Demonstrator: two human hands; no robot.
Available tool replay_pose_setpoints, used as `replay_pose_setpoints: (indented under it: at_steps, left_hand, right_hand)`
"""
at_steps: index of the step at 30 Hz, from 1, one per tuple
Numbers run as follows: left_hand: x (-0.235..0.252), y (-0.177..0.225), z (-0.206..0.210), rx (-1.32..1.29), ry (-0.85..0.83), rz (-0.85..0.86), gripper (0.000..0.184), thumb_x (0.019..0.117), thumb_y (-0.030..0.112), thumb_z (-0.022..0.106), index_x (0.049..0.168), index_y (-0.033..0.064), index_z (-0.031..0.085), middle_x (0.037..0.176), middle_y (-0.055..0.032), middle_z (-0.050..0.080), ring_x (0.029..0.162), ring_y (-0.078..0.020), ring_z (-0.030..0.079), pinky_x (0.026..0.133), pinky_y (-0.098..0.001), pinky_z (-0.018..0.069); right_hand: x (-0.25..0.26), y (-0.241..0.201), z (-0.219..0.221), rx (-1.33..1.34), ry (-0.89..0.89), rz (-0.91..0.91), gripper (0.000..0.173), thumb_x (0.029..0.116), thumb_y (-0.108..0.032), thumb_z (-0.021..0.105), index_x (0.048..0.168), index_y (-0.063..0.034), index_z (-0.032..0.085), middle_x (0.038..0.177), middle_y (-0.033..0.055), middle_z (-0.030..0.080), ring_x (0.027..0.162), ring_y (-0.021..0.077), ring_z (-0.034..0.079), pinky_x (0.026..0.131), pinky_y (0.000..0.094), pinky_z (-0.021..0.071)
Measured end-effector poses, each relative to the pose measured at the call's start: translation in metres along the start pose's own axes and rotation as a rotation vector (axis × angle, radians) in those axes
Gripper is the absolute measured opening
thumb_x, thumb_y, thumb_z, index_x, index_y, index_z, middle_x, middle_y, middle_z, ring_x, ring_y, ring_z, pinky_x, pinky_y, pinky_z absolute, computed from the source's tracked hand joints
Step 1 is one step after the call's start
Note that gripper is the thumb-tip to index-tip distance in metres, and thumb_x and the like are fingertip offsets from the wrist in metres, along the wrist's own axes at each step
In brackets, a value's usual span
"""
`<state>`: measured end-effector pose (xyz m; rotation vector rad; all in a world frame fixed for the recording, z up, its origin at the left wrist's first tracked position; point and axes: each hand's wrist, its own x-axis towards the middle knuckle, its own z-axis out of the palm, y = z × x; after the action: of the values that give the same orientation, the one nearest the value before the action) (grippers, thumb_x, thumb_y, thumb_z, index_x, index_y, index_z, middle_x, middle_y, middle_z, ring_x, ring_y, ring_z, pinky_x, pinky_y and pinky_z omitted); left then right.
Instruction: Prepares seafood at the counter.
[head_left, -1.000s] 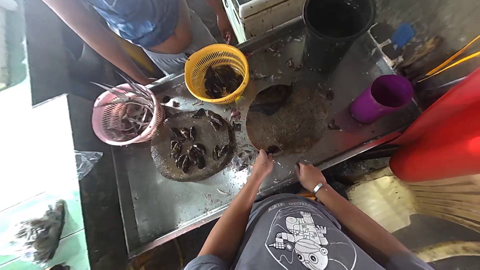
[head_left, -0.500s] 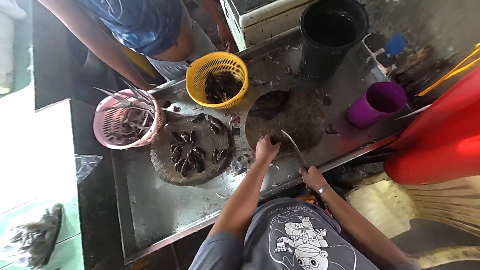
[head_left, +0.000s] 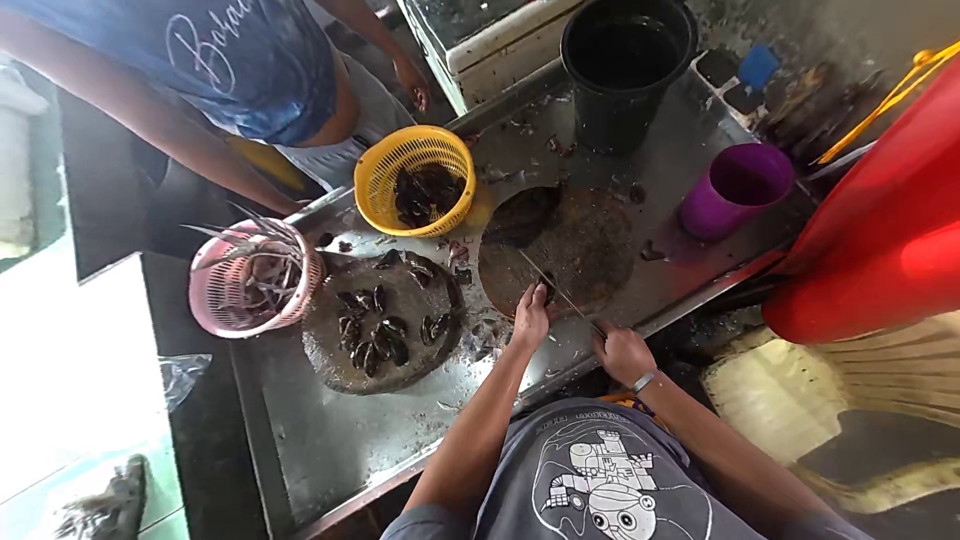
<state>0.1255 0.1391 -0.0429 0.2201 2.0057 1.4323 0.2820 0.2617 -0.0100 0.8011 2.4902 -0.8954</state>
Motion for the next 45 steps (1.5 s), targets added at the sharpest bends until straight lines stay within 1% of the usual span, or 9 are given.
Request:
replay_pose_setpoints:
  at_steps: [3, 6, 10, 14, 19, 22, 28, 33, 45]
  left_hand:
    - [-0.003, 0.0, -0.008, 0.05, -0.007, 0.0, 0.051, 0.1139, 0.04, 0.029, 0.14, 0.0049, 0.054, 0.124, -0.0211, 0.066, 0.108, -0.0296, 0.068, 0.095, -0.0512, 0.0562]
    - [-0.003, -0.004, -0.014, 0.119, 0.015, 0.034, 0.046, 0.1138, 0.041, 0.027, 0.123, 0.0084, 0.057, 0.082, -0.0097, 0.057, 0.065, -0.0202, 0.054, 0.063, -0.0404, 0.0497]
    - [-0.009, -0.004, -0.014, 0.002, -0.014, 0.009, 0.051, 0.1135, 0.04, 0.029, 0.141, 0.0057, 0.055, 0.113, -0.0184, 0.066, 0.095, -0.0256, 0.065, 0.087, -0.0474, 0.0553]
    - [-0.009, -0.01, -0.014, -0.096, -0.012, 0.047, 0.043, 0.1139, 0.037, 0.029, 0.122, 0.0088, 0.059, 0.067, -0.0007, 0.047, 0.053, -0.0125, 0.045, 0.053, -0.0311, 0.0447]
    - [-0.006, -0.017, -0.016, -0.14, -0.002, 0.019, 0.047, 0.1136, 0.04, 0.029, 0.127, 0.0093, 0.062, 0.078, -0.0058, 0.059, 0.062, -0.0146, 0.054, 0.061, -0.0346, 0.0501]
    - [-0.013, -0.024, -0.017, -0.142, -0.004, -0.056, 0.045, 0.1133, 0.044, 0.028, 0.111, 0.0126, 0.061, 0.062, 0.0009, 0.044, 0.049, -0.0118, 0.041, 0.048, -0.0291, 0.041]
    - [-0.016, -0.041, -0.032, 0.124, -0.051, -0.317, 0.048, 0.1119, 0.047, 0.036, 0.129, 0.0074, 0.059, 0.079, -0.0054, 0.052, 0.061, -0.0166, 0.048, 0.059, -0.0354, 0.0461]
    - [-0.022, -0.047, -0.032, -0.339, 0.05, -0.507, 0.026, 0.1128, 0.033, 0.04, 0.116, 0.0099, 0.052, 0.068, 0.0001, 0.048, 0.047, -0.0085, 0.04, 0.044, -0.0227, 0.0361]
    - [-0.02, -0.068, -0.035, -0.163, 0.052, -0.409, 0.047, 0.113, 0.044, 0.033, 0.108, 0.0093, 0.064, 0.061, 0.0026, 0.039, 0.049, -0.0118, 0.038, 0.048, -0.0278, 0.0366]
  right_hand:
    - [0.008, 0.002, -0.005, -0.023, -0.048, 0.084, 0.046, 0.1098, -0.039, 0.035, 0.131, -0.01, 0.063, 0.112, 0.0203, 0.072, 0.11, 0.0391, 0.069, 0.092, 0.0597, 0.0543]
    - [-0.002, -0.004, -0.001, 0.007, 0.073, -0.03, 0.045, 0.1098, -0.041, 0.035, 0.126, -0.0115, 0.065, 0.095, 0.0169, 0.073, 0.096, 0.0364, 0.073, 0.083, 0.0559, 0.0563]
    - [0.009, -0.009, -0.002, 0.017, -0.057, 0.032, 0.047, 0.1103, -0.04, 0.034, 0.13, -0.0085, 0.063, 0.108, 0.0204, 0.072, 0.108, 0.0387, 0.07, 0.091, 0.0589, 0.0545]
    - [-0.001, -0.015, -0.002, 0.022, 0.045, -0.061, 0.045, 0.1094, -0.041, 0.036, 0.13, -0.0123, 0.064, 0.096, 0.0167, 0.073, 0.097, 0.0357, 0.072, 0.085, 0.0549, 0.0561]
    - [0.005, -0.005, -0.006, 0.026, 0.021, -0.005, 0.049, 0.1101, -0.042, 0.035, 0.122, -0.0061, 0.066, 0.099, 0.0198, 0.073, 0.101, 0.038, 0.071, 0.088, 0.0574, 0.0552]
    - [-0.009, 0.0, 0.009, 0.017, 0.065, -0.088, 0.046, 0.1088, -0.042, 0.035, 0.125, -0.0119, 0.066, 0.092, 0.0157, 0.073, 0.092, 0.0352, 0.073, 0.081, 0.0548, 0.0567]
    - [0.011, 0.025, 0.042, -0.053, -0.196, 0.079, 0.048, 0.111, -0.041, 0.032, 0.135, -0.0103, 0.06, 0.115, 0.0212, 0.071, 0.113, 0.0395, 0.069, 0.093, 0.0599, 0.0538]
    - [0.005, 0.029, 0.049, -0.045, -0.188, 0.077, 0.049, 0.1108, -0.042, 0.032, 0.133, -0.0102, 0.061, 0.11, 0.02, 0.072, 0.111, 0.0386, 0.069, 0.092, 0.0584, 0.0541]
    - [-0.018, 0.013, 0.039, -0.143, -0.259, 0.061, 0.048, 0.1104, -0.042, 0.031, 0.138, -0.0142, 0.059, 0.116, 0.0193, 0.072, 0.112, 0.0397, 0.069, 0.091, 0.0607, 0.0539]
